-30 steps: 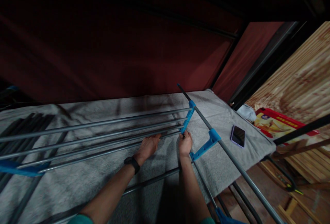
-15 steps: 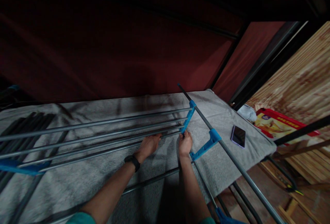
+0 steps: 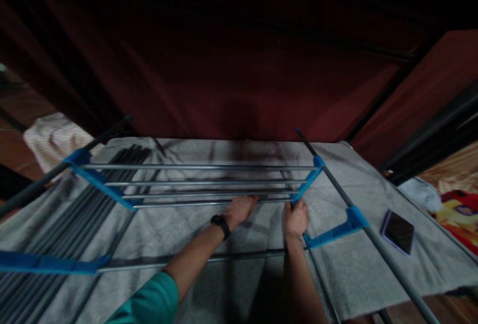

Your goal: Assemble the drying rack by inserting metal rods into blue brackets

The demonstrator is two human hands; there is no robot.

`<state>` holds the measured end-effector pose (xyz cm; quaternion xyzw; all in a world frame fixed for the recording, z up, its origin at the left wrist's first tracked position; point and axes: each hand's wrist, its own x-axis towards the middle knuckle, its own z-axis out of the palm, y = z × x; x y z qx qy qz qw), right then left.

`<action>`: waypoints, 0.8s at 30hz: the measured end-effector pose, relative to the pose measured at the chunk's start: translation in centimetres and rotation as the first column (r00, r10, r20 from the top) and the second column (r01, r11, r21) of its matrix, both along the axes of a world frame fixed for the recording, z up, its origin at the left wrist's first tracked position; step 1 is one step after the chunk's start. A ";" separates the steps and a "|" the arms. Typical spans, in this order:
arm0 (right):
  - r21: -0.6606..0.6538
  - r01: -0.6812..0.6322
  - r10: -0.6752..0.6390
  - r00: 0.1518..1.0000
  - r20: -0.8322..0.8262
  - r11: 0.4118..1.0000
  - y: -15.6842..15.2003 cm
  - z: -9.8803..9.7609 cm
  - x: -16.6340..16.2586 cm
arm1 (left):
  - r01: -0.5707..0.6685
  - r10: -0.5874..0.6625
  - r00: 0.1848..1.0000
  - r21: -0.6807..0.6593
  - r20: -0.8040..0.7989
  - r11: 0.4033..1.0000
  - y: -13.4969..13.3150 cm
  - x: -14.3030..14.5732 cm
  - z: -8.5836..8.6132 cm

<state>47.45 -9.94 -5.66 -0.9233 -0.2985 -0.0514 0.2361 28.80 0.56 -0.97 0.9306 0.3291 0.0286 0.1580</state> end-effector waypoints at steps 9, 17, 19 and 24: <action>-0.072 0.040 -0.035 0.997 0.073 0.997 0.1 -0.7 -0.1 | -0.398 0.405 0.914 0.190 0.004 0.897 0.0 -10.8 0.9; -0.080 0.037 -0.029 0.995 0.099 0.996 0.0 -0.7 -0.3 | -0.735 0.685 0.675 0.165 0.274 0.658 -1.2 -18.5 0.8; -0.067 0.035 -0.028 0.995 0.100 0.997 0.0 -0.8 -0.3 | -0.811 0.733 0.548 0.043 0.403 0.583 -1.3 -19.9 0.4; -0.038 0.024 -0.021 0.995 0.093 0.999 -0.1 -0.8 -0.3 | -0.944 0.826 0.152 -0.169 0.542 0.285 -0.7 -23.5 -0.6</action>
